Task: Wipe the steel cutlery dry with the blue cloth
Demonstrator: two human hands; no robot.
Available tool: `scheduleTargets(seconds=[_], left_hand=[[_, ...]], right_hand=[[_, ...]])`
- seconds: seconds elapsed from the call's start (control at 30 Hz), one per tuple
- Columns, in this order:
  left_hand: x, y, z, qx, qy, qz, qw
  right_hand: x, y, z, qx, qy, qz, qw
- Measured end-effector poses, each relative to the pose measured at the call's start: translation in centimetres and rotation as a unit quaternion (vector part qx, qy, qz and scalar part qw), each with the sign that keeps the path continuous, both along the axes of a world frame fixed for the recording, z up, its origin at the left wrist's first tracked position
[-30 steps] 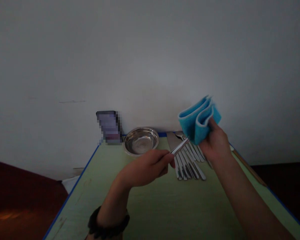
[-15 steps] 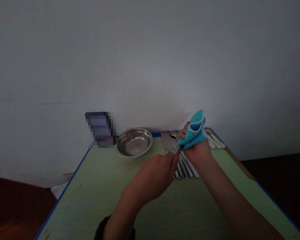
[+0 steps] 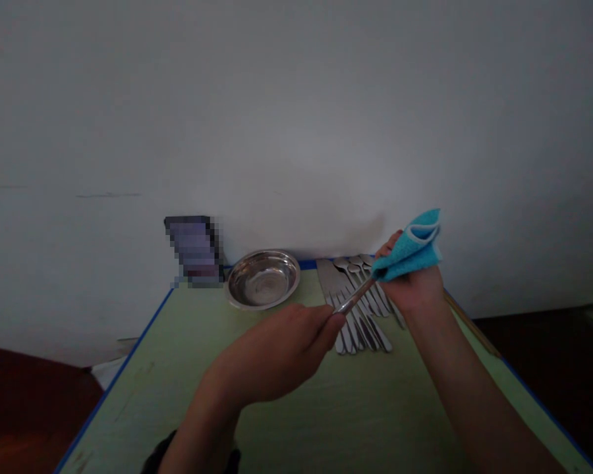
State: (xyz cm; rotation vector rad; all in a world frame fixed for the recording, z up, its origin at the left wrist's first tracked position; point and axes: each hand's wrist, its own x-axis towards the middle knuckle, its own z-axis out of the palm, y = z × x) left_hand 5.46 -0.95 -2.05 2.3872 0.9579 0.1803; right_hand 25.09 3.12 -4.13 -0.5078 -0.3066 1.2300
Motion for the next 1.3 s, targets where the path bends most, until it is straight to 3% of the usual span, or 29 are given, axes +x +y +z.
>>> scheduleTargets(seconds=[0.13,0.3,0.47,0.77,1.0,1.17,1.3], left_hand=[[-0.2,0.3,0.4,-0.021,-0.019,0.016,0.999],[1.1,0.5,-1.1,0.036,-0.026,0.072,0.996],[1.5,0.2,-1.9,0.116,0.027,0.036,0.992],[-0.2,-0.8,0.9,0.013,0.044,0.010,0.999],[-0.5,-0.4,0.9,-0.101,-0.003,-0.014,0.995],[0.1,0.5,-0.6,0.006,-0.030,0.083,0.996],[0.8,0.7,-1.2,0.034,-0.038,0.116,0.992]], right_hand=[[-1.4,-0.2,0.3,0.015,-0.013,-0.011,1.000],[-5.0,-1.0,-0.5,-0.050,-0.004,0.015,0.999],[-3.9,-0.4,-1.1,-0.049,0.031,0.050,0.997],[0.1,0.5,-0.1,0.004,0.100,0.034,0.994],[-0.7,0.1,-0.3,0.013,0.066,0.014,0.998],[-2.9,-0.5,-0.4,-0.006,-0.044,-0.006,0.999],[-3.4,-0.6,-0.4,-0.034,-0.061,-0.013,0.997]])
